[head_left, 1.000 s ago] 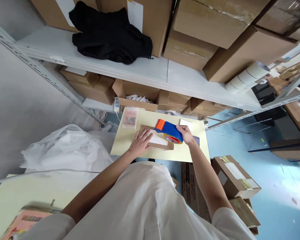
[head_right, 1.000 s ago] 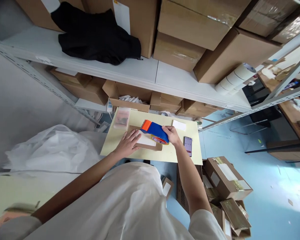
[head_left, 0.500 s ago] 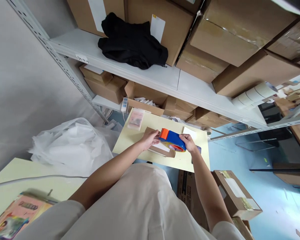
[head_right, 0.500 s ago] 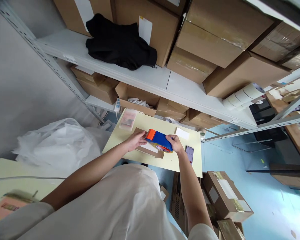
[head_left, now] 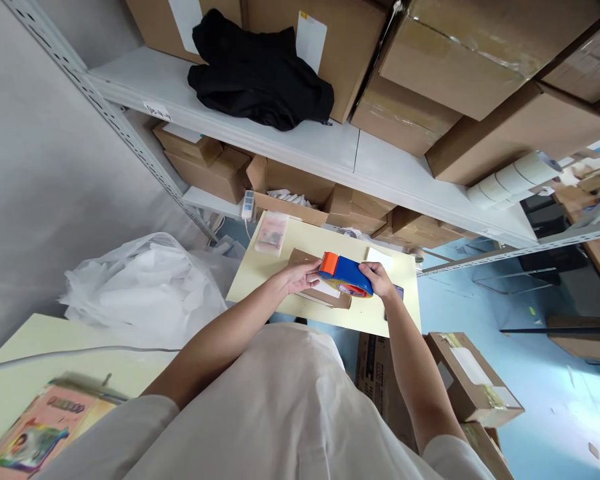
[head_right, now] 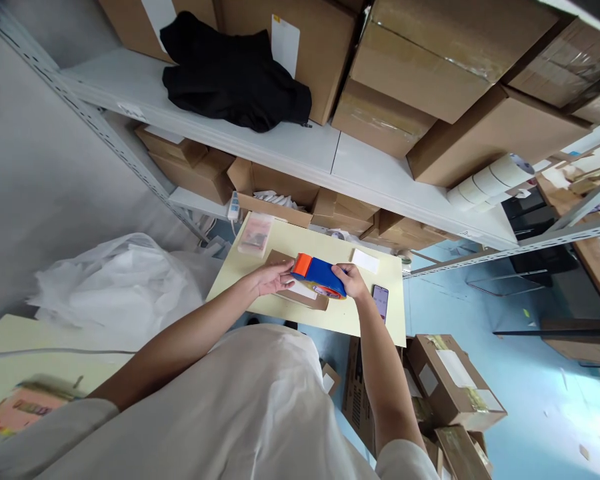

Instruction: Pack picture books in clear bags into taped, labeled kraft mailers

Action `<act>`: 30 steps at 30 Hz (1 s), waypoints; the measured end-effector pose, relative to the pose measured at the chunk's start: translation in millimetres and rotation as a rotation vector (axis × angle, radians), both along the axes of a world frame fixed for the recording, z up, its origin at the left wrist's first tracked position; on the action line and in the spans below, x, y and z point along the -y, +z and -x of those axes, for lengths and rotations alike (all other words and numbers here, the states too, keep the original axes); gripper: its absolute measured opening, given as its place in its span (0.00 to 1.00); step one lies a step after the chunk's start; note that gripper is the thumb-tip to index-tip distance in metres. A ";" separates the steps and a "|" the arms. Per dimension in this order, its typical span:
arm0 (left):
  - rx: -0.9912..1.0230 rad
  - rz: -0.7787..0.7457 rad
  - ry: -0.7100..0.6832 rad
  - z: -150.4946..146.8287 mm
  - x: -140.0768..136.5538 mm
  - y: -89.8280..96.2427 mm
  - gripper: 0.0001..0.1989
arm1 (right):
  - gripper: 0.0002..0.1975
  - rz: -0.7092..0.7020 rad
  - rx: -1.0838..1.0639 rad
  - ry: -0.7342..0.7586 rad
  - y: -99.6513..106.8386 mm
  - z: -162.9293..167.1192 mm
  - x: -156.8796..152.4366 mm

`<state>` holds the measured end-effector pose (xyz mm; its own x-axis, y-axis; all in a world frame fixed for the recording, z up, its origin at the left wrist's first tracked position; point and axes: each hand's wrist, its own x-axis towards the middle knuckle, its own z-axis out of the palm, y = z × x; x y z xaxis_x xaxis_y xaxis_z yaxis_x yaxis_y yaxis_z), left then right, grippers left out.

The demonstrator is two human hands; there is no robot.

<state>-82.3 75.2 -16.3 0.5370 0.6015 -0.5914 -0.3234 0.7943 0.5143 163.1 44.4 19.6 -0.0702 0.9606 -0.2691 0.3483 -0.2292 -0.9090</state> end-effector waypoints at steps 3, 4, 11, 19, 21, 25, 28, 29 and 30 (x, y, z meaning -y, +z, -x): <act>0.033 0.017 0.029 -5.8 1.2 -7.6 0.08 | 0.29 -0.002 0.016 -0.006 0.6 -0.4 1.1; 0.039 0.015 0.034 -6.4 1.3 -9.3 0.07 | 0.29 -0.001 0.020 -0.009 0.9 -0.5 1.8; 0.151 0.064 -0.005 7.7 -4.0 -2.7 0.14 | 0.29 -0.014 0.014 -0.022 1.0 0.6 8.8; -0.242 -0.194 0.099 13.2 -6.5 10.2 0.09 | 0.29 -0.118 0.112 -0.002 7.9 10.0 12.8; -0.297 -0.239 0.130 30.3 -9.0 9.2 0.12 | 0.28 -0.115 0.154 0.015 13.3 6.1 15.8; -0.474 -0.287 0.235 71.5 -13.0 -1.2 0.14 | 0.26 -0.098 0.260 0.037 21.2 -3.9 25.2; -0.594 -0.314 0.222 85.9 -15.0 -17.6 0.14 | 0.26 -0.116 0.335 0.056 22.4 -1.4 28.4; -0.628 -0.329 0.206 86.9 -16.2 -24.3 0.13 | 0.26 -0.117 0.354 0.057 22.2 1.5 28.1; -0.664 -0.352 0.190 86.6 -17.8 -31.1 0.13 | 0.26 -0.113 0.371 0.056 22.0 4.7 27.3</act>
